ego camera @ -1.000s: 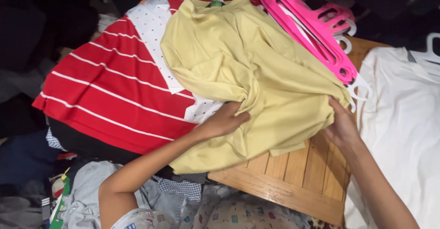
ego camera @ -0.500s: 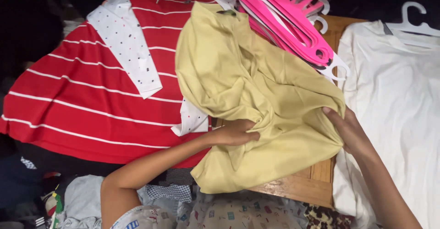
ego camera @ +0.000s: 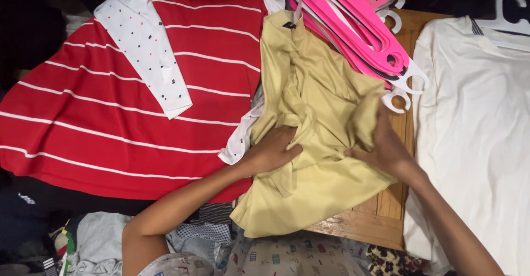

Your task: The person hangs a yellow long-sleeved shirt on a pink hanger, smoothing the fabric and adjusting the sleeves. They then pick up a red and white striped shirt and place it on another pink hanger, arranging the collar and sleeves.

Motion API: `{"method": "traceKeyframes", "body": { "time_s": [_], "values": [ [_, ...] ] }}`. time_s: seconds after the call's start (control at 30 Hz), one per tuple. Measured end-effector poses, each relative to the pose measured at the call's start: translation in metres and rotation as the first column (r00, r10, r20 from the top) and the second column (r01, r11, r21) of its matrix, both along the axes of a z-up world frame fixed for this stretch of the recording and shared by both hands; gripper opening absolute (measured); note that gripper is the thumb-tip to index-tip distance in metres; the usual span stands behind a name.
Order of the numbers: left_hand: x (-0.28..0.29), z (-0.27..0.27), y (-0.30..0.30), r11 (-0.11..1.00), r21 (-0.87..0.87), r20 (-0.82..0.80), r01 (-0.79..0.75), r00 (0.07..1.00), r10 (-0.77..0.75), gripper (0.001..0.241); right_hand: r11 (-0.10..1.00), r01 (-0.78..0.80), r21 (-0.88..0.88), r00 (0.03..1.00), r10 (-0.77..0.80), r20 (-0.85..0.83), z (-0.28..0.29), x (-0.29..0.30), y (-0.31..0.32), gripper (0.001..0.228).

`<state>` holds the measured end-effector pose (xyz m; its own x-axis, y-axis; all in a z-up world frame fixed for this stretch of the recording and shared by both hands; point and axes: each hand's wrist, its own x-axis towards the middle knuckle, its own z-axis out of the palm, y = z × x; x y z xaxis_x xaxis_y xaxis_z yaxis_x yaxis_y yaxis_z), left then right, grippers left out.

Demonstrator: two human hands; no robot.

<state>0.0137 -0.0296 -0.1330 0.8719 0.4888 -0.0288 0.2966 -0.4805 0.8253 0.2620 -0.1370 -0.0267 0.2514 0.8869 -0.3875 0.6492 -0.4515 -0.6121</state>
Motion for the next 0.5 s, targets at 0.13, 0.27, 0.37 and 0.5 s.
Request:
{"method": "traceKeyframes", "body": {
  "time_s": [0.13,0.27,0.37,0.5],
  "values": [
    [-0.001,0.020,0.001,0.990,0.084,0.127,-0.111,0.987,0.100,0.031,0.991,-0.113,0.068,0.992,0.117,-0.056,-0.002,-0.008,0.005,0.120],
    [-0.009,0.029,0.008,0.946,0.033,0.288,-0.324,0.909,0.301,0.028,0.930,-0.291,0.226,0.947,0.247,0.206,-0.033,0.016,0.014,0.087],
    [-0.013,0.078,0.007,0.888,0.075,0.336,-0.453,0.850,0.405,0.027,0.773,-0.383,0.505,0.868,0.113,0.484,-0.066,0.043,0.027,0.066],
    [-0.021,0.036,0.022,0.815,0.229,0.312,-0.532,0.833,0.457,0.043,0.457,-0.403,0.793,0.856,-0.118,0.503,-0.069,0.050,0.054,0.042]
  ]
}}
